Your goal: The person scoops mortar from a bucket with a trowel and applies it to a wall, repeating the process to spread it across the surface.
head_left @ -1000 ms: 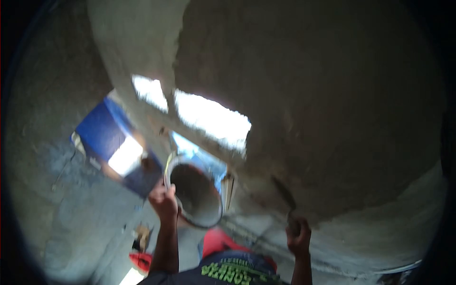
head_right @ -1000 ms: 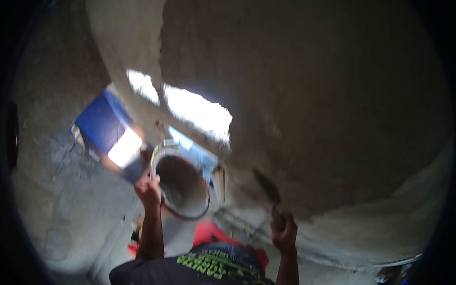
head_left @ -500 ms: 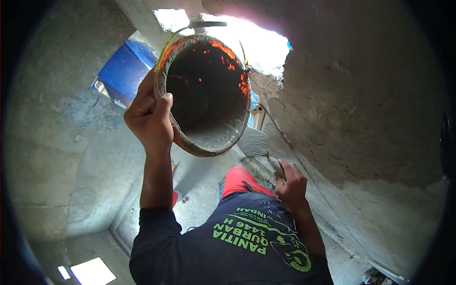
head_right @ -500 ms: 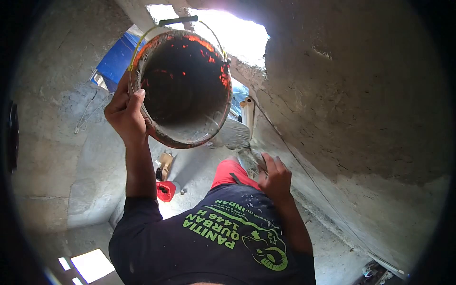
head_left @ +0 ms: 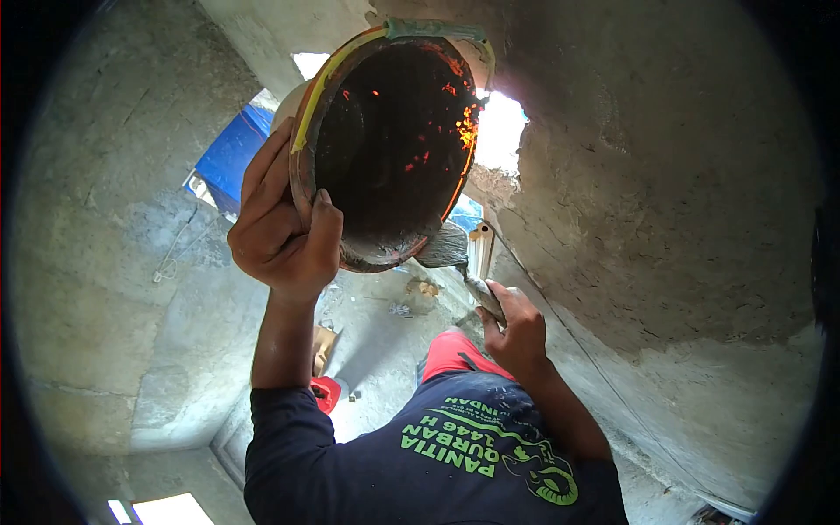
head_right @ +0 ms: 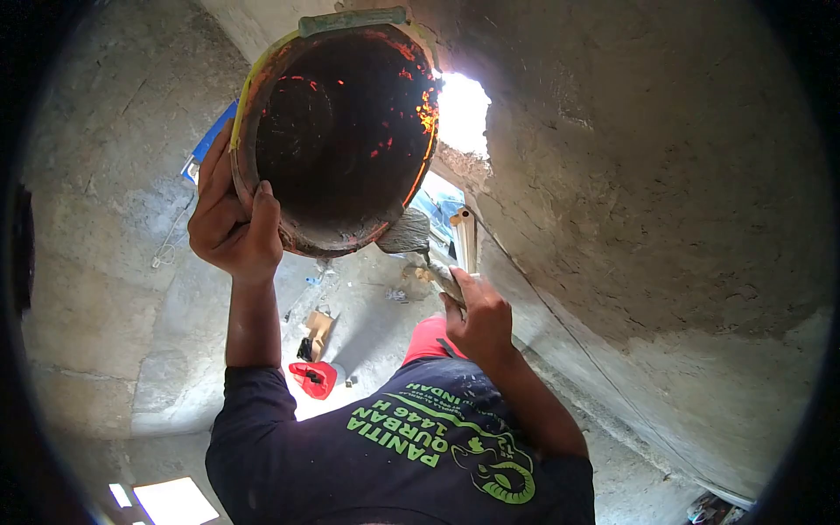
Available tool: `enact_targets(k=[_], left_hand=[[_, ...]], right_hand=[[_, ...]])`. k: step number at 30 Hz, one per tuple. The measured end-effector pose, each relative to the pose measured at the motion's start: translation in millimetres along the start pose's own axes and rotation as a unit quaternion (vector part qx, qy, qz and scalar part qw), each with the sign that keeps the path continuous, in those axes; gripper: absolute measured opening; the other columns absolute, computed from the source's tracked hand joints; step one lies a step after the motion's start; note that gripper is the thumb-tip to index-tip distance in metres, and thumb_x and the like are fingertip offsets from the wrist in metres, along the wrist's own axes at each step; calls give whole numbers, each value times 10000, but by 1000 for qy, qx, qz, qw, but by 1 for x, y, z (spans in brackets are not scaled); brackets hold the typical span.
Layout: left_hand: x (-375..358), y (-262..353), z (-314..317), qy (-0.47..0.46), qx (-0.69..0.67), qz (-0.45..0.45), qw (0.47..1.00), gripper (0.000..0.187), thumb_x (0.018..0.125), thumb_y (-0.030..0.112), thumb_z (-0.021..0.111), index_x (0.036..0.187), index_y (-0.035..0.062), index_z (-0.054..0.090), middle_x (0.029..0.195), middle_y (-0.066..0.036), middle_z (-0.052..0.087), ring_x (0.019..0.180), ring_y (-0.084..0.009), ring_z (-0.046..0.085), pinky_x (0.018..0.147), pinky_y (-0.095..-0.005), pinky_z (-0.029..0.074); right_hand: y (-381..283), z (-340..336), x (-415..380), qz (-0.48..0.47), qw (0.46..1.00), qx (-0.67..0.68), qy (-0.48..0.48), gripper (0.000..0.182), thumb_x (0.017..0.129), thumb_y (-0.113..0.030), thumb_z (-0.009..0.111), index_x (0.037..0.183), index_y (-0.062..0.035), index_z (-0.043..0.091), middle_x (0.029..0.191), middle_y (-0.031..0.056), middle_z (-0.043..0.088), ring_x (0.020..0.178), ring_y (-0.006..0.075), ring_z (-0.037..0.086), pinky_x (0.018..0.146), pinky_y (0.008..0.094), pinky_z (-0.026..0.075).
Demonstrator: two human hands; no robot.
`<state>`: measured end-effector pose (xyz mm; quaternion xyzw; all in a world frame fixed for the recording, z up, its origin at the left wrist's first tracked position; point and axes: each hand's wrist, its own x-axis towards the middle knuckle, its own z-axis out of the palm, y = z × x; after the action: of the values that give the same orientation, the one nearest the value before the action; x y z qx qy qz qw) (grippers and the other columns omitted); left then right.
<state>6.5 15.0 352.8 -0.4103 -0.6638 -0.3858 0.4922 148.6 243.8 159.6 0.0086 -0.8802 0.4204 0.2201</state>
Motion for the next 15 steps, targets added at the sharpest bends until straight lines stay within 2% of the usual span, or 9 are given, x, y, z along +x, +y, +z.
enact_targets(k=[6, 9, 12, 14, 15], left_hand=[[1, -7, -3, 9, 41, 26, 999, 100, 644, -108, 594, 567, -44, 583, 1111, -293, 730, 1229, -465, 636, 1004, -470, 538], [1, -7, -4, 6, 54, 22, 998, 91, 649, -106, 599, 583, -44, 597, 1106, -279, 735, 1231, -467, 634, 1002, -477, 539], [1, -6, -7, 1, 74, 38, 997, 56, 658, -91, 610, 636, -63, 654, 1112, -266, 737, 1226, -466, 636, 1007, -473, 538], [5, -4, -11, -1, 102, 47, 994, 123, 669, -76, 612, 732, -87, 717, 1115, -258, 739, 1229, -450, 637, 1013, -466, 538], [5, -3, -12, 0, 103, 48, 994, 123, 669, -76, 612, 732, -87, 717, 1115, -258, 739, 1229, -450, 637, 1013, -466, 538]], right_hand=[[-7, -6, 10, 17, 1000, -11, 3, 441, 805, -77, 760, 1229, -11, 656, 945, 208, 684, 854, 403, 679, 740, 444, 537], [-7, -8, 16, 12, 1000, -25, -3, 435, 829, -114, 753, 1248, -46, 656, 961, 216, 686, 841, 420, 688, 716, 481, 551], [-11, -6, 20, 11, 1000, -24, 8, 439, 825, -114, 758, 1249, -54, 656, 965, 203, 687, 842, 416, 689, 715, 481, 552], [-15, -6, 22, 11, 999, -27, 20, 439, 824, -109, 758, 1248, -55, 655, 974, 197, 687, 842, 412, 691, 718, 477, 555], [-18, -6, 24, 9, 999, -27, 21, 439, 824, -109, 758, 1248, -55, 655, 974, 197, 687, 842, 412, 691, 718, 477, 555]])
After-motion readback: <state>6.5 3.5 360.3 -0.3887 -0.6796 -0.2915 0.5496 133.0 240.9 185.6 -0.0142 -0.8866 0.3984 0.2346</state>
